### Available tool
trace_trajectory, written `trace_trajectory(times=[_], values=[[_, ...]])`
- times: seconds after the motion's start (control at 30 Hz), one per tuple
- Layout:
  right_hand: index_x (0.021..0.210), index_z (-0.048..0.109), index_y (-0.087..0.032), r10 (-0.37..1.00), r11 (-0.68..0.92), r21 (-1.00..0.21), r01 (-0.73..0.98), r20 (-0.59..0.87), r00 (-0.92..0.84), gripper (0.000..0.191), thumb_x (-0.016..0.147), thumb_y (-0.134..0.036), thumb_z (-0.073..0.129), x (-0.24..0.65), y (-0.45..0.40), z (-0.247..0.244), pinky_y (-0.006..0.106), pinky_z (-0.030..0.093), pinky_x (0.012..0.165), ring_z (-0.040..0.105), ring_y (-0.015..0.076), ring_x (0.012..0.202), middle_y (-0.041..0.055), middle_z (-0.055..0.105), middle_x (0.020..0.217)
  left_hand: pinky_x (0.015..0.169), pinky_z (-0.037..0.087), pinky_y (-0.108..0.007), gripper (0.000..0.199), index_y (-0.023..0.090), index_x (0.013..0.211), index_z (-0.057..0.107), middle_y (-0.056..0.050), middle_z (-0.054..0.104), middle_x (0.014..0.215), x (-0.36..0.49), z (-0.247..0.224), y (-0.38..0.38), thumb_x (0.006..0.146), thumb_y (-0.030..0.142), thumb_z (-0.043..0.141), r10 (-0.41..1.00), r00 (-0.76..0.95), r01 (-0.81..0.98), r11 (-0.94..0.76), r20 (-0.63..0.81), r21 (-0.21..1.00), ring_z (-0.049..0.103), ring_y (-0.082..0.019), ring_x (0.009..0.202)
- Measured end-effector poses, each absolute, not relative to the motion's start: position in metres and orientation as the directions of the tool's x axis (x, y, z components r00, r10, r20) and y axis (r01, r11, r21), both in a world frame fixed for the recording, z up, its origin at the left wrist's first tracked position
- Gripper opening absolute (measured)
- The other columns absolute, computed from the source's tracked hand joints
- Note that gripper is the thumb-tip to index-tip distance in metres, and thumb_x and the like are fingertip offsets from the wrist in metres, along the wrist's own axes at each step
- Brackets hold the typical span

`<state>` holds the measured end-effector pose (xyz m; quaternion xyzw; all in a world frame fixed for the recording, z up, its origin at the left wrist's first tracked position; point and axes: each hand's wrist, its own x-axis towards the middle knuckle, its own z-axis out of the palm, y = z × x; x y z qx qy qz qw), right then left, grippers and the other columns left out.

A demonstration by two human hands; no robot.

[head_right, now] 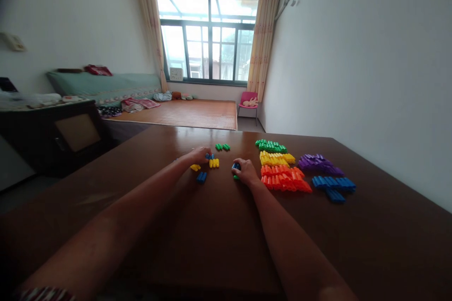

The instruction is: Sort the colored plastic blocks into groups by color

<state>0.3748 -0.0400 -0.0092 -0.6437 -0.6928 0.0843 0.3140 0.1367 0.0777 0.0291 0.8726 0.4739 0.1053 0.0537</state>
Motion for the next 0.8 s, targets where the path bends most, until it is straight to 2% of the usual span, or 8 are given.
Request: trace_trajectory(times=[0.1,0.2,0.27,0.4,0.53,0.63,0.7,0.8], values=[[0.110,0.069,-0.021,0.949,0.167,-0.524,0.835,0.315,0.008,0.037,0.075,-0.031,0.070,0.377,-0.040,-0.010,0.036,0.049,0.089,0.062,0.0208,0.092,0.0064,0.068,0.094,0.079,0.052,-0.034,0.031,0.019,0.091,0.069,-0.007,0.070,0.089,0.134,0.038,0.064,0.060,0.018,0.073,0.855,0.499,0.833,-0.519,0.143,0.193,0.065,-0.027,0.090],[0.112,0.068,-0.020,0.953,0.176,-0.567,0.805,0.302,0.005,0.039,0.073,-0.029,0.070,0.379,-0.038,-0.011,0.035,0.050,0.088,0.064,0.0194,0.088,0.0052,0.069,0.094,0.086,0.050,-0.034,0.032,0.019,0.100,0.065,-0.008,0.070,0.102,0.137,0.046,0.044,0.069,0.024,0.069,0.846,0.485,0.824,-0.527,0.221,0.209,0.063,-0.025,0.099],[0.111,0.067,-0.021,0.957,0.183,-0.601,0.778,0.291,0.000,0.041,0.071,-0.026,0.072,0.382,-0.036,-0.012,0.034,0.051,0.086,0.064,0.0187,0.086,0.0040,0.069,0.093,0.088,0.049,-0.032,0.034,0.019,0.107,0.061,-0.006,0.068,0.109,0.145,0.045,0.027,0.074,0.026,0.066,0.796,0.546,0.760,-0.602,0.263,0.245,0.062,-0.022,0.101],[0.108,0.068,-0.019,0.969,0.215,-0.658,0.722,0.235,-0.075,0.041,0.067,-0.024,0.073,0.390,-0.032,-0.014,0.033,0.052,0.085,0.065,0.0186,0.085,0.0038,0.070,0.091,0.084,0.051,-0.031,0.041,0.021,0.110,0.059,-0.004,0.069,0.102,0.167,0.026,-0.010,0.071,0.027,0.068,0.694,0.683,0.620,-0.716,0.230,0.321,0.065,-0.021,0.094],[0.114,0.066,-0.020,0.966,0.257,-0.731,0.632,0.174,-0.192,0.049,0.065,-0.018,0.072,0.398,-0.031,-0.014,0.032,0.052,0.088,0.065,0.0180,0.093,0.0026,0.070,0.101,0.085,0.050,-0.033,0.041,0.020,0.114,0.060,-0.007,0.070,0.105,0.180,0.008,-0.026,0.075,0.030,0.067,0.783,0.580,0.698,-0.620,0.226,0.359,0.064,-0.024,0.097],[0.120,0.063,-0.022,0.953,0.270,-0.760,0.591,0.122,-0.277,0.057,0.064,-0.021,0.075,0.398,-0.033,-0.012,0.031,0.052,0.086,0.065,0.0185,0.094,0.0022,0.070,0.104,0.086,0.050,-0.031,0.048,0.020,0.122,0.057,-0.007,0.069,0.111,0.180,0.005,-0.026,0.076,0.026,0.067,0.799,0.553,0.684,-0.596,0.234,0.420,0.065,-0.022,0.097],[0.122,0.063,-0.022,0.945,0.294,-0.739,0.606,0.132,-0.298,0.060,0.064,-0.028,0.078,0.394,-0.034,-0.009,0.032,0.052,0.086,0.065,0.0198,0.095,0.0032,0.070,0.105,0.088,0.050,-0.031,0.052,0.019,0.126,0.054,-0.006,0.069,0.113,0.179,0.005,-0.024,0.076,0.024,0.066,0.782,0.575,0.659,-0.616,0.239,0.430,0.064,-0.022,0.098],[0.116,0.068,-0.025,0.935,0.351,-0.625,0.697,0.196,-0.295,0.053,0.064,-0.031,0.080,0.385,-0.038,-0.003,0.034,0.049,0.091,0.064,0.0210,0.097,0.0027,0.071,0.106,0.090,0.049,-0.034,0.054,0.018,0.129,0.053,-0.007,0.069,0.112,0.175,0.005,-0.025,0.077,0.022,0.065,0.751,0.610,0.632,-0.654,0.255,0.416,0.063,-0.023,0.101]])
